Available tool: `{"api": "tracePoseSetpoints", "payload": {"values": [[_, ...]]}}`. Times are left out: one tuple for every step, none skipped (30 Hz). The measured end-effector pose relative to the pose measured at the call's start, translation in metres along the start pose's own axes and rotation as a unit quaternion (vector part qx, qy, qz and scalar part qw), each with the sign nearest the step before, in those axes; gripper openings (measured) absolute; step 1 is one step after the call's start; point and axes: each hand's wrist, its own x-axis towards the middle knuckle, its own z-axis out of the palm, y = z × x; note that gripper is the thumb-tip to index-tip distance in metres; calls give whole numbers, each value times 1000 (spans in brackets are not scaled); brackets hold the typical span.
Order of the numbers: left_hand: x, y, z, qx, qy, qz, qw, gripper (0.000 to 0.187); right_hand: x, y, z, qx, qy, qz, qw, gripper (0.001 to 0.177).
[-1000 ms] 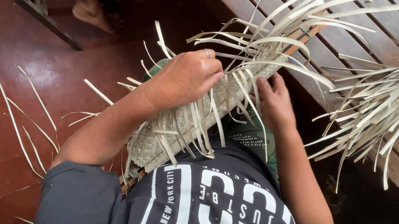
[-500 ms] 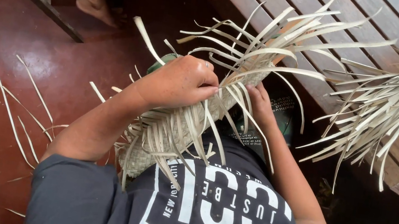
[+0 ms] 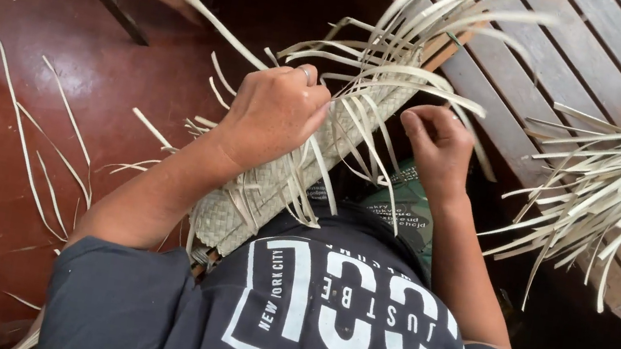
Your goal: Weaving dried palm leaves together to create a craft item
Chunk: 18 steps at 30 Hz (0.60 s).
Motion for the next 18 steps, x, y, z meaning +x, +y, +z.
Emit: {"api": "tracePoseSetpoints", "payload": {"values": [[0,1,0,0,1,-2,1000,32,3,-11,2,0,-1,-1,1000,9],[0,1,1,4,-1,2,1000,28,5,-21,4,60,-3,-23,998,11],[1,2,1,8,-4,6,1000,25,8,-31,6,119,-4,-45,992,14],[3,5,2,9,-3,7,1000,25,8,-34,9,119,-3,-46,992,14],[5,9,3,-18,-14,10,1000,25,9,-36,12,139,-7,-46,989,14],[8,12,5,-46,-26,14,999,25,9,-38,15,159,-11,-45,986,15],[8,12,9,-46,-26,14,999,25,10,-41,17,159,-11,-45,986,15],[9,13,14,-57,-29,13,998,27,11,-44,18,168,-14,-60,984,13],[10,14,20,-69,-32,11,997,29,11,-47,19,178,-18,-76,981,11],[12,18,13,-70,-33,12,997,29,12,-42,21,177,-18,-75,981,11],[14,21,8,-87,-38,10,995,28,13,-38,23,130,-24,-100,986,15],[16,24,2,-104,-44,9,994,27,14,-34,24,82,-30,-123,988,20],[16,24,4,-106,-45,9,993,27,14,-39,23,81,-30,-122,989,20],[15,24,7,-97,-41,12,994,26,14,-44,23,66,-34,-117,990,17],[14,24,9,-88,-36,15,995,24,13,-50,22,52,-37,-113,992,16],[13,25,8,-88,-36,14,995,24,13,-47,24,51,-38,-113,992,16],[12,27,6,-86,-38,13,995,23,13,-43,26,37,-24,-124,991,15],[11,29,5,-84,-41,12,996,23,11,-40,29,23,-10,-135,991,16]]}}
